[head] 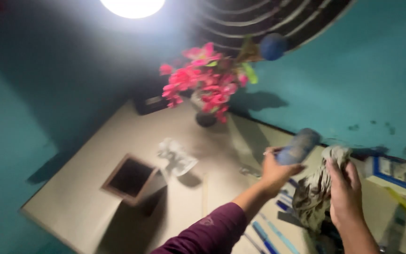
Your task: The person wipes a small wooden box and the surrounding desk surface with a cloth. They then pick up a stapler and wipe it before placing it back on the desk. The person continues to wipe the desk surface around scattered pens and stationery.
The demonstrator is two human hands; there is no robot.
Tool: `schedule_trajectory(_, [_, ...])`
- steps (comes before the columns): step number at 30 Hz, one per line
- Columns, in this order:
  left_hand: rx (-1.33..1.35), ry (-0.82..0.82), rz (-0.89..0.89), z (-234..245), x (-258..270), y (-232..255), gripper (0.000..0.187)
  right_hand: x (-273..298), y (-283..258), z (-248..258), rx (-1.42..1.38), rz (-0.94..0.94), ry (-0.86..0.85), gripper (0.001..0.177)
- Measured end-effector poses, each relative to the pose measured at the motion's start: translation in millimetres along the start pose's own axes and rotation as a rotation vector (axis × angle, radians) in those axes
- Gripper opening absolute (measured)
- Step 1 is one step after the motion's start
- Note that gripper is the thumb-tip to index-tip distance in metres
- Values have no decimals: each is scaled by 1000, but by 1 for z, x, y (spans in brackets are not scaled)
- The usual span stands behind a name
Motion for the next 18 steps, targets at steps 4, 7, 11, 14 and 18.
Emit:
schedule_trajectory(4, [152,-130,-31,6,50,13,57,14,-11,-49,218,-157,37,48])
schedule_trajectory(7, [452,-145,202,36,44,22,43,29,-13,-73,263,8,3,49])
schedule_trajectory(11, [627,-329,99,73,38,12,49,66,-35,-108,489,13,-24,50])
schedule_trajectory(14, [770,-383,99,84,44,7,60,92,-59,-133,892,-25,-73,46])
schedule_trajectory(18, [879,-408,95,98,57,7,64,119,-56,-153,1041,368,-263,38])
Point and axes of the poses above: each hand's wrist, its own x-axis away from the middle knuckle, its own z-axis out of the back of the hand, y = z × x, the point moved 1 cm from there along -x, towards the middle knuckle, and after that the axes turned 8 degrees about -y, right-handed, at the moved point
